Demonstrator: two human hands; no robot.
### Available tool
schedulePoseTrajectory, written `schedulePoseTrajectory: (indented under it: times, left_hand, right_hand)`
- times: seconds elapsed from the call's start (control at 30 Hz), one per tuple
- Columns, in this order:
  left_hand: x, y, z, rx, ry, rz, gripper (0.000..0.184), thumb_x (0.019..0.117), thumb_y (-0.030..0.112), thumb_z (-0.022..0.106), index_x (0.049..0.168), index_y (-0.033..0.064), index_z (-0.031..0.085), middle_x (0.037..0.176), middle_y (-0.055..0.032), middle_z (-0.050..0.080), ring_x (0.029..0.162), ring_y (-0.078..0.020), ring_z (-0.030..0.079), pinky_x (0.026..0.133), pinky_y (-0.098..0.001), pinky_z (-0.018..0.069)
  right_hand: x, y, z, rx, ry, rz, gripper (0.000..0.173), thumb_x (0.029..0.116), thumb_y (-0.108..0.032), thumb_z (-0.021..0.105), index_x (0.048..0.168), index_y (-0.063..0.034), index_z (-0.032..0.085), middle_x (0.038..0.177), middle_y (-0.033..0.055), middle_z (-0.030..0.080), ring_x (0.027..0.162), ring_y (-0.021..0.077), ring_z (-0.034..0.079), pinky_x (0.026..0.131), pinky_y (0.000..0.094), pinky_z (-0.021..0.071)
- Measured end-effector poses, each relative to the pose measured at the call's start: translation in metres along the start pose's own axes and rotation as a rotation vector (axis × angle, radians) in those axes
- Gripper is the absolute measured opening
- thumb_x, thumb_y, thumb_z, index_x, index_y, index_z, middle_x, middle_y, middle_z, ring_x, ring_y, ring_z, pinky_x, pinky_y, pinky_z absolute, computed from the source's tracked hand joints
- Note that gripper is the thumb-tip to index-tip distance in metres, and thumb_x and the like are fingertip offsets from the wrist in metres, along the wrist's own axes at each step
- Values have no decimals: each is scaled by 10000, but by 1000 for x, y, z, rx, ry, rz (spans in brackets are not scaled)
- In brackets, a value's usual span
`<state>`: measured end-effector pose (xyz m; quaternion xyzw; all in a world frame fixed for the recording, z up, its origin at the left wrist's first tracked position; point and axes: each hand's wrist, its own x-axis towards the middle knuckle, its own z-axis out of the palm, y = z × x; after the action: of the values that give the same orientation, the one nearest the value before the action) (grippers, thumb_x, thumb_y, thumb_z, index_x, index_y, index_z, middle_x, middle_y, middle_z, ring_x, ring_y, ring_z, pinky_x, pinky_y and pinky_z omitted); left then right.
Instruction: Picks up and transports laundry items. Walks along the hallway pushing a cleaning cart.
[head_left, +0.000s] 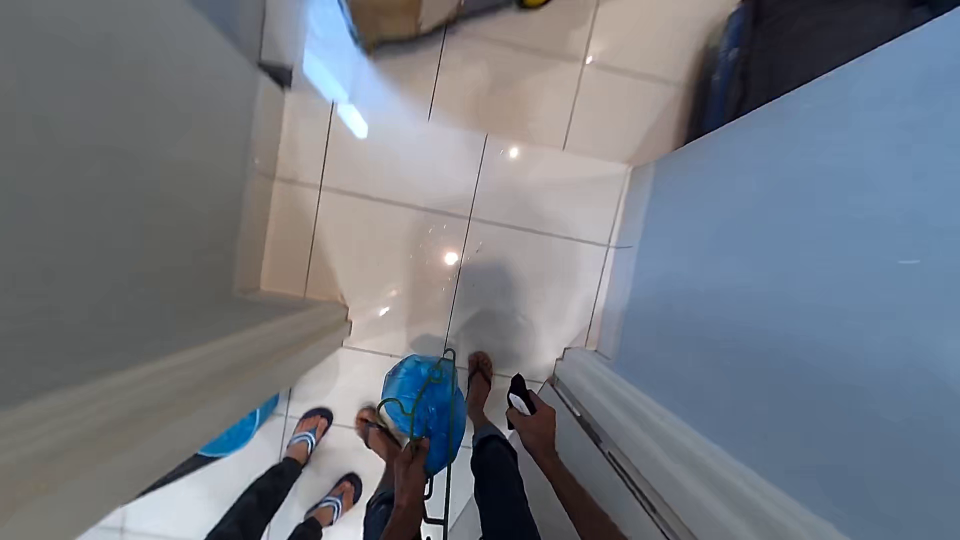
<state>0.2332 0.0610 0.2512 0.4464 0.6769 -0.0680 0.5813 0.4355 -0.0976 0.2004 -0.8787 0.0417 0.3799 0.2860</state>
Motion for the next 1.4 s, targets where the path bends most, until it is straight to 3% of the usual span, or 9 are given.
schedulePoseTrajectory:
  times: [0.07,0.13,0.23,0.37,0.53,0.67,0.87,1.1,1.4]
  left_hand:
    - [-23,63,4,-106,-56,18,313,1053,166,546,1253,-65,616,1169,-207,662,1047,-236,638,933,-432,535]
    - [-52,136,14,-130,-84,71,298,1093,209,487,1192,-41,616,990,-129,673,861,-156,661,776,-348,574]
    - [-85,232,23,-94,-224,238,307,1093,194,465,1185,-51,625,1040,-126,668,963,-149,639,894,-350,539]
    - [-126,346,59,-108,-356,452,223,1073,159,494,1054,-6,644,913,-56,652,870,-106,636,835,-299,542]
    - [-150,491,113,-152,-417,680,264,1038,199,508,1140,-15,626,1152,-99,573,1047,-119,554,864,-276,486]
    - [-148,603,153,-165,-519,790,290,1041,166,494,1237,-16,607,1276,-112,564,1111,-132,568,937,-293,503]
    - [-123,737,240,-64,-550,744,253,1090,138,462,1038,0,668,844,-67,648,775,-147,644,727,-322,565]
    - [-81,868,374,-92,-397,701,263,1105,157,442,1005,-14,617,803,-84,644,720,-164,664,682,-342,594]
    - [-97,1047,543,83,-368,958,248,1097,195,465,945,66,612,786,-14,593,707,-111,604,669,-321,546]
  right_hand:
    - [2,-40,-43,16,-40,-40,336,753,-259,806,1020,-63,750,841,123,728,798,293,708,732,576,555]
    - [7,-83,-86,72,-28,-107,364,753,-272,805,1040,-55,749,872,131,733,829,291,710,763,568,558]
    - [20,-153,-149,163,-36,-227,366,756,-231,799,1065,-43,741,908,125,738,854,255,714,790,530,579]
    - [41,-246,-224,297,-54,-427,362,742,-159,799,1075,-30,735,935,85,751,839,147,718,784,388,606]
    - [84,-342,-336,369,100,-538,360,748,-114,785,1076,17,715,954,112,744,866,158,722,803,376,618]
    - [142,-378,-415,409,262,-510,305,753,-103,777,1037,-13,709,875,90,726,779,163,709,727,398,612]
    - [210,-414,-493,641,395,-443,322,746,-62,778,1055,-20,693,848,88,721,733,180,709,681,404,621]
    - [347,-464,-541,823,431,-366,343,751,-101,796,1064,-9,693,862,115,721,749,210,708,685,441,618]
    - [533,-558,-712,676,519,-134,439,777,-206,809,1182,-65,717,1009,162,734,932,308,711,821,587,571]
